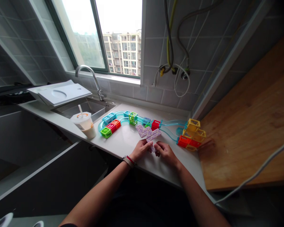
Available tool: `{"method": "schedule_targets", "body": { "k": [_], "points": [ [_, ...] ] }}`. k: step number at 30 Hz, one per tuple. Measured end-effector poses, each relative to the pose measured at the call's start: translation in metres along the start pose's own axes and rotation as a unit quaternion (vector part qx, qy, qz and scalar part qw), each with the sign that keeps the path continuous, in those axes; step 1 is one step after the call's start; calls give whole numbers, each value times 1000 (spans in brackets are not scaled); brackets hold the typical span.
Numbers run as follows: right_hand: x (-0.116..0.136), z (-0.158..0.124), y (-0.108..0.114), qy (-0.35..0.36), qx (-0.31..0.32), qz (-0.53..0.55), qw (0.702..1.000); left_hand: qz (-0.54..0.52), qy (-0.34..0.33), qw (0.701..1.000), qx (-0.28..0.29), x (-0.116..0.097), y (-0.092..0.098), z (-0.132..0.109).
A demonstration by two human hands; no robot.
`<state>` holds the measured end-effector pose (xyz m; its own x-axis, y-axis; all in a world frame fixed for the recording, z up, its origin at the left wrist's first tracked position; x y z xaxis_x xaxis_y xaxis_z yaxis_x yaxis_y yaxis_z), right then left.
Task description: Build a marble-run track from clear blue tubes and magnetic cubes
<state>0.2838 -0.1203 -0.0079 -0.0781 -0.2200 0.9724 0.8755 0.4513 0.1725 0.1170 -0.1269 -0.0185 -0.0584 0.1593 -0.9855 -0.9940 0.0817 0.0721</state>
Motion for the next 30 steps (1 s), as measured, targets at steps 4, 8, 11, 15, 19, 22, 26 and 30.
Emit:
{"method": "schedule_targets", "body": {
  "k": [4,8,11,15,19,22,26,30],
  "points": [
    [0,0,-1,-4,12,19,1000,-3,7,1000,0,2,1,1],
    [-1,2,-1,-6,12,22,1000,-8,10,1000,-10,0,-1,0],
    [-4,2,0,-14,-18,24,999,-14,7,1000,-19,-2,-3,-1],
    [-7,2,2,-29,-69,7,997,-37,-3,999,-19,-3,-6,-1],
    [-5,1,2,-25,-64,-22,997,-63,-10,998,-4,-3,-10,0],
    [-5,-1,1,-30,-49,-9,998,-62,-6,998,5,-3,-12,-2],
    [-15,-2,1,-65,-20,44,997,-51,2,999,11,-4,-11,-7],
    [-26,-4,1,-113,-27,66,991,-42,1,999,1,-10,-6,-12]
  ]
}}
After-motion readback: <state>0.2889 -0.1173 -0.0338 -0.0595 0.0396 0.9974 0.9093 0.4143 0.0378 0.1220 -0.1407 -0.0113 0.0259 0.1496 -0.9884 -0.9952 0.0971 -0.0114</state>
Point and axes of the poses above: each hand's wrist, its own z-axis towards the middle knuckle, its own y-axis out of the back of the hand, x = y × z, the point moved 3 cm from there along z, towards the middle knuckle, and after that the axes turned 3 degrees about -x, right-handed, at the moved point
